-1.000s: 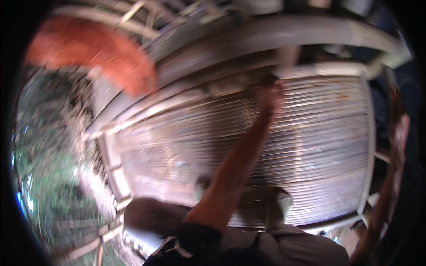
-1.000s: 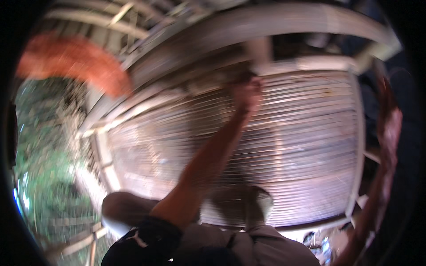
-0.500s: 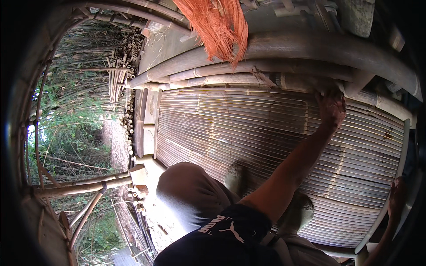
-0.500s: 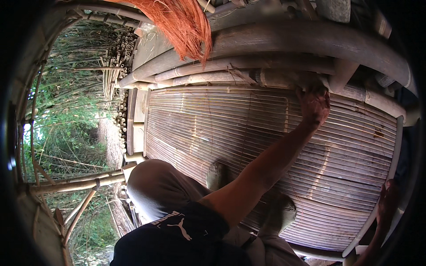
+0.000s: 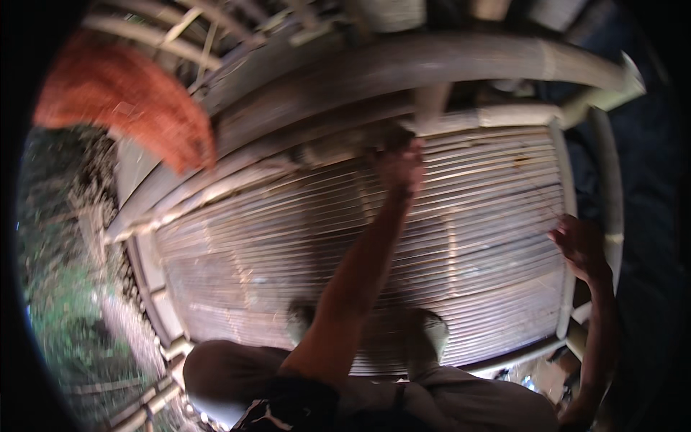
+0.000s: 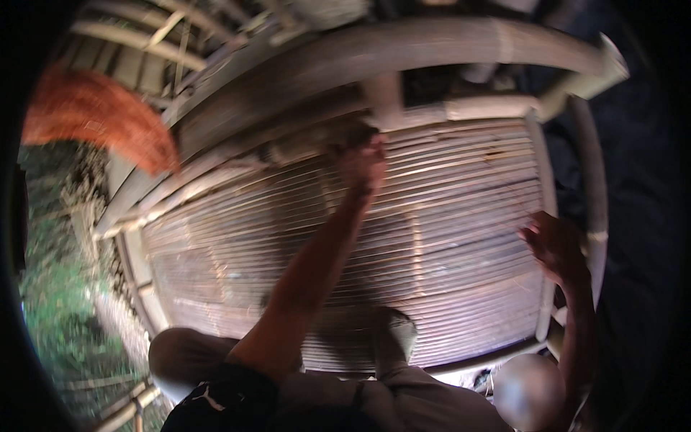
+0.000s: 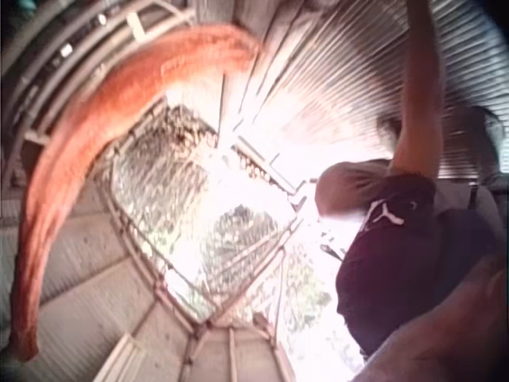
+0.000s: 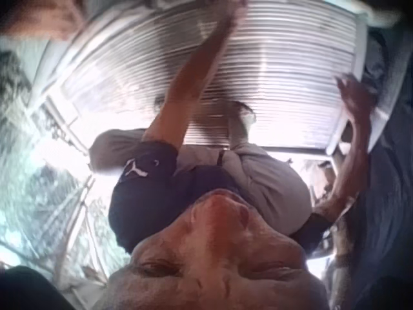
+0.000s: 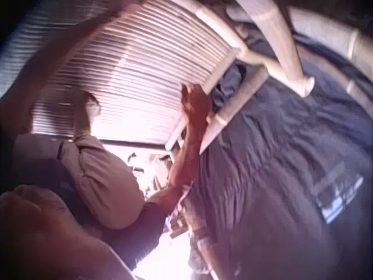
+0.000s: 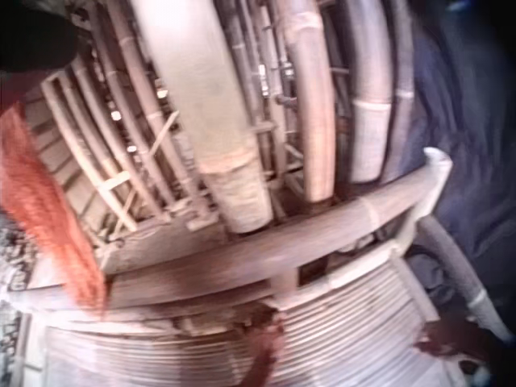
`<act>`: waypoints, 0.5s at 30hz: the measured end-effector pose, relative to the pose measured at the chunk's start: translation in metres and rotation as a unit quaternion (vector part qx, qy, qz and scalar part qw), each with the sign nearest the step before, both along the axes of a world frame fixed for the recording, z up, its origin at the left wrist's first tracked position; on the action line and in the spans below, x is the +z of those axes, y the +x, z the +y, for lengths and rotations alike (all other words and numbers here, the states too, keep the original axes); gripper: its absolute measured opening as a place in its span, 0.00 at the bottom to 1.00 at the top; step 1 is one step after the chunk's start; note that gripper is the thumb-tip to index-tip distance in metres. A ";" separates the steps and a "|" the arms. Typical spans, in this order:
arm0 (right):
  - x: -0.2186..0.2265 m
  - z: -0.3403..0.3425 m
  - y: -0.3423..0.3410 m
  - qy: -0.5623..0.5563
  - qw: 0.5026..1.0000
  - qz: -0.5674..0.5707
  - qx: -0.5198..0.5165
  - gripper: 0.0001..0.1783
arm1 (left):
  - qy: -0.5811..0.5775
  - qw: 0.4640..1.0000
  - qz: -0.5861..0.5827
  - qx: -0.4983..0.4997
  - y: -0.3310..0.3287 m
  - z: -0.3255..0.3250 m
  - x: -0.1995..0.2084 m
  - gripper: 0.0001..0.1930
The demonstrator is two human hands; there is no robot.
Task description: The person is weaving thin bamboo strips into a large circular bamboo frame. They repeatedly insert the strips through the gaps in the frame and pull them tight to secure the structure. The task involves repetitive hand movements to interlace the material.
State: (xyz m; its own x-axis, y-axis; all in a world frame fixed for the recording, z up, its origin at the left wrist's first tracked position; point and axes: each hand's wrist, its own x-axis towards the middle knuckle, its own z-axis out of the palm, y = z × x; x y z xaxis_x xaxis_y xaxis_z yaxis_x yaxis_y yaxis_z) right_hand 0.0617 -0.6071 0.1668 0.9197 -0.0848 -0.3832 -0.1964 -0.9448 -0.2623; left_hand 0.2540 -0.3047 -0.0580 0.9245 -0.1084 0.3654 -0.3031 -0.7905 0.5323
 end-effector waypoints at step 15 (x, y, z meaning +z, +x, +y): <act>0.037 -0.070 0.009 0.293 0.935 -0.127 -0.154 0.27 | 0.104 0.994 -0.033 -0.005 -0.020 0.039 0.044 0.18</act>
State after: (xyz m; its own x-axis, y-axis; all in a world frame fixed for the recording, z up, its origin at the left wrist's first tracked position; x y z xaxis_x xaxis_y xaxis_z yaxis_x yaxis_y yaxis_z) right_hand 0.0703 -0.6773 0.2041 0.9536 -0.2051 -0.2205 -0.2977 -0.5332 -0.7919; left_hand 0.2343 -0.2658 -0.0137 0.8977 -0.1978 0.3937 -0.3407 -0.8782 0.3357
